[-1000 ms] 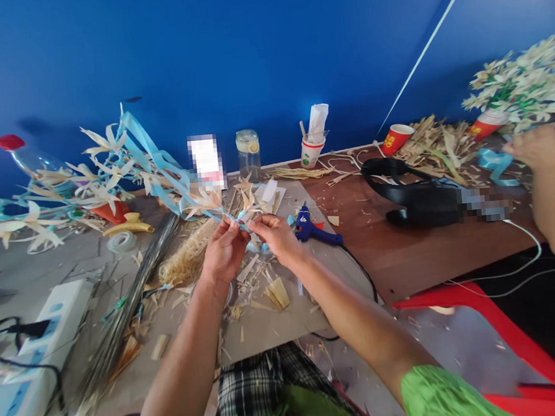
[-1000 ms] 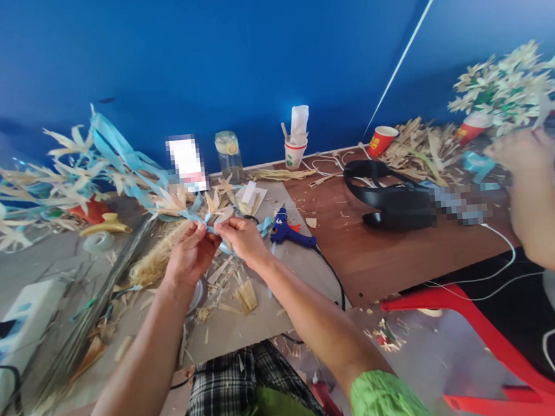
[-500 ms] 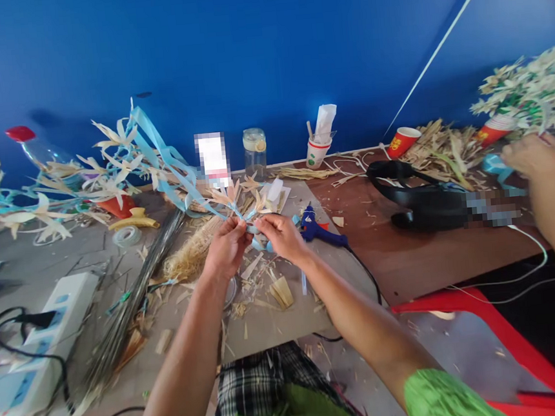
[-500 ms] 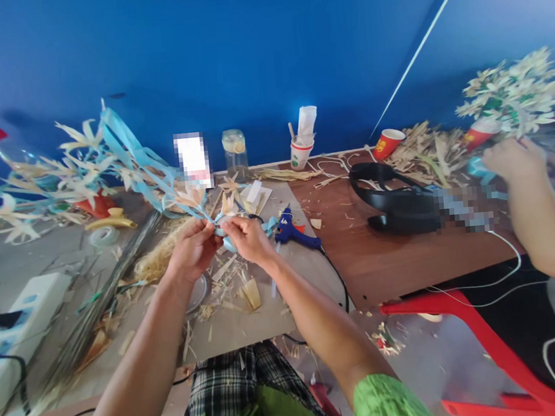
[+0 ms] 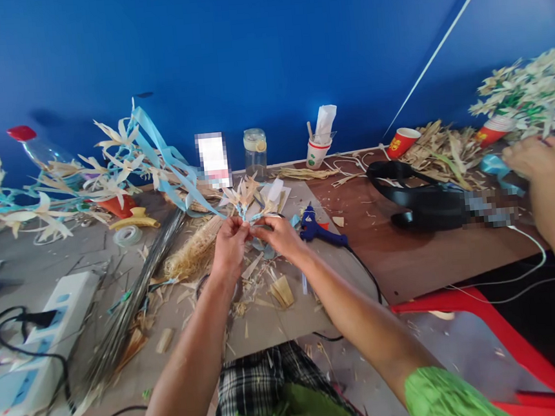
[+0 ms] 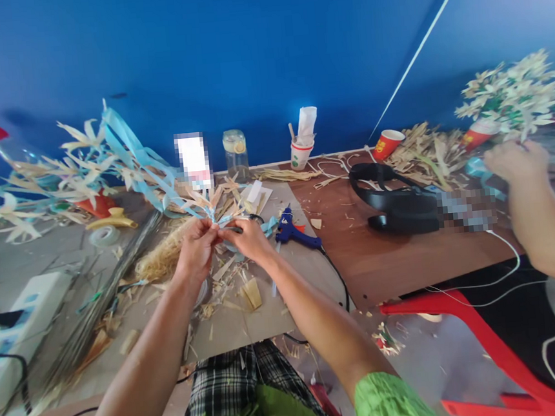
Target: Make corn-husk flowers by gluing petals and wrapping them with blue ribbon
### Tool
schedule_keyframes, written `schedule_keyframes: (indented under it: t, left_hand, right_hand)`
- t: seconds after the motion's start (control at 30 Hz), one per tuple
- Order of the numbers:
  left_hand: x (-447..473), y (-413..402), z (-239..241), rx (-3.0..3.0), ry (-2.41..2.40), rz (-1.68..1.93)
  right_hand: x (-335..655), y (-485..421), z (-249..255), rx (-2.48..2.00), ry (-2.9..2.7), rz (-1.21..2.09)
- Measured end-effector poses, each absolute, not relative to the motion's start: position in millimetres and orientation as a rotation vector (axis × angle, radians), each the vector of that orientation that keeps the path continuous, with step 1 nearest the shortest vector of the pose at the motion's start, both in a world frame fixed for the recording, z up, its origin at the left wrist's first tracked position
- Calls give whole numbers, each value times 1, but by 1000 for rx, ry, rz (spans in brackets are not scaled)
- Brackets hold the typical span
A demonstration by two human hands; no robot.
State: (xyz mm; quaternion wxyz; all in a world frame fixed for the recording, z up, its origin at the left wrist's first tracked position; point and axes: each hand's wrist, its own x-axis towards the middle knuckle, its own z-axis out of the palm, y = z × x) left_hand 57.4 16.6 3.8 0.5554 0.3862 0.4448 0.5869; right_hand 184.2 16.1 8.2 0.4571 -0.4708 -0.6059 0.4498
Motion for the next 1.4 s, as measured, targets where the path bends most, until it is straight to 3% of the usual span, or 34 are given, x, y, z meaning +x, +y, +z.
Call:
schedule_keyframes:
  t: [0.13, 0.63, 0.8, 0.97, 1.4]
  left_hand:
    - [61, 16, 3, 883, 1089, 1413]
    - [59, 17, 5, 856, 1165, 1381]
    - [50, 14, 15, 631, 675, 1138]
    - [49, 11, 18, 612, 573, 1059]
    - [48, 12, 8, 731, 563, 1012]
  right_hand:
    - [176, 14, 0, -1181, -1298, 1158]
    - [169, 5, 3, -1284, -1553, 831]
    - [173, 5, 11, -1155, -1246, 1202]
    - [179, 6, 17, -955, -1005, 1569]
    - [188, 9, 14, -770, -1036, 1780]
